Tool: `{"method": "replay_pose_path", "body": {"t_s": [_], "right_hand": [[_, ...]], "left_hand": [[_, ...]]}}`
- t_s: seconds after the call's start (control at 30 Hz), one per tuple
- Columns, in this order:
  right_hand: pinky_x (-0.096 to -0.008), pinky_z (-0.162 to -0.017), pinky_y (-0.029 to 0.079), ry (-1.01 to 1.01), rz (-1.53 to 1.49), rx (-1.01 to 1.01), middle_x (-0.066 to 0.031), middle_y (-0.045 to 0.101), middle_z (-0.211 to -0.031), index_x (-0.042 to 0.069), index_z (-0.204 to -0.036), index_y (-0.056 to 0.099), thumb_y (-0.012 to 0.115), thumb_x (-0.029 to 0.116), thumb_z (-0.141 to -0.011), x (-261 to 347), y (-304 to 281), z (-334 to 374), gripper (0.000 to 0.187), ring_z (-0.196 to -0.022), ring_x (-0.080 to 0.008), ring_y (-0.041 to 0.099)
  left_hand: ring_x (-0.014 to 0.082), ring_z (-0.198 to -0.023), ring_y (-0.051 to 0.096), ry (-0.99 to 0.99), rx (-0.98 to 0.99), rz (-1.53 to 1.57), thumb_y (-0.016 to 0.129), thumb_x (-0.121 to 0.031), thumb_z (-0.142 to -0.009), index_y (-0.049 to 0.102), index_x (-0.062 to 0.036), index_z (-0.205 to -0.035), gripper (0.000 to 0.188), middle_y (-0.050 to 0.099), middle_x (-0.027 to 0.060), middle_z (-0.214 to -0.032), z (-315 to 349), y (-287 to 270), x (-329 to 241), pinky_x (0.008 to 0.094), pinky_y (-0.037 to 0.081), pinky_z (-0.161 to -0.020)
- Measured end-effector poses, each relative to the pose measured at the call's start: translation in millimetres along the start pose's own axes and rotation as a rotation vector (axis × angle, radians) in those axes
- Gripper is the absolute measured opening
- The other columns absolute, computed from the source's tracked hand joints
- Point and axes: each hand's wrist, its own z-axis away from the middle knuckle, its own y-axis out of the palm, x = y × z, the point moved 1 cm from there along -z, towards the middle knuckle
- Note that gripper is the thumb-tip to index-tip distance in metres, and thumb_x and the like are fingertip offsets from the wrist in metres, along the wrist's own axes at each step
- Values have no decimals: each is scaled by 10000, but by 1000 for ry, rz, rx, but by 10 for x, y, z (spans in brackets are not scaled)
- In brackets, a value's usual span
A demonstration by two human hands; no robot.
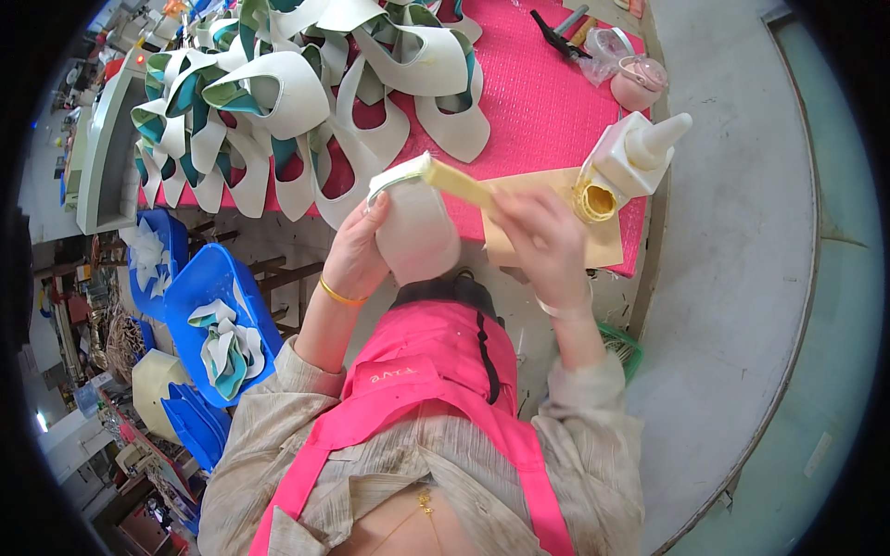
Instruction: The person repeatedly picks up white shoe uppers from a blue bin, applies a yellow substance to the inner sole using a brush, and places the treated shoes onto a pink table. The process is repeated for multiple units in a continuous loop.
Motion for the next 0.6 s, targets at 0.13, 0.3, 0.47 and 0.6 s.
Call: {"method": "replay_pose_path", "body": {"t_s": [0.13, 0.3, 0.47, 0.6], "right_hand": [[-305, -487, 427, -195, 264, 198, -64, 542, -716, 92, -879, 639, 620, 57, -685, -221, 120, 88, 198, -572, -214, 535], [-291, -512, 414, -222, 104, -27, -62, 548, -732, 79, -891, 629, 657, 47, -658, -178, 291, -131, 236, -588, -194, 528], [-256, -521, 383, -395, 354, 240, -70, 556, -747, 77, -883, 637, 673, 58, -657, -566, 464, 314, 230, -594, -175, 518], [-218, -527, 381, 495, -601, 11, -89, 588, -793, 93, -956, 607, 626, 82, -749, -496, 611, 237, 208, -593, -119, 509]], "left_hand": [[203, -1033, 498, -68, -2, 198, 426, -262, -898, 396, -31, -1198, 380, 501, 82, -1132, -129, -101, -104, 357, 398, -888], [234, -1062, 479, -116, 40, 277, 399, -312, -902, 382, -37, -1216, 417, 482, 94, -1161, -284, -176, -149, 387, 384, -915], [252, -1088, 460, -84, -30, 375, 383, -312, -907, 369, -19, -1226, 433, 472, 116, -1176, -415, -394, -267, 404, 373, -925], [264, -1057, 485, -140, -114, 243, 356, -320, -916, 407, -15, -1193, 415, 494, 119, -1149, -494, -298, -281, 419, 379, -914]]}}
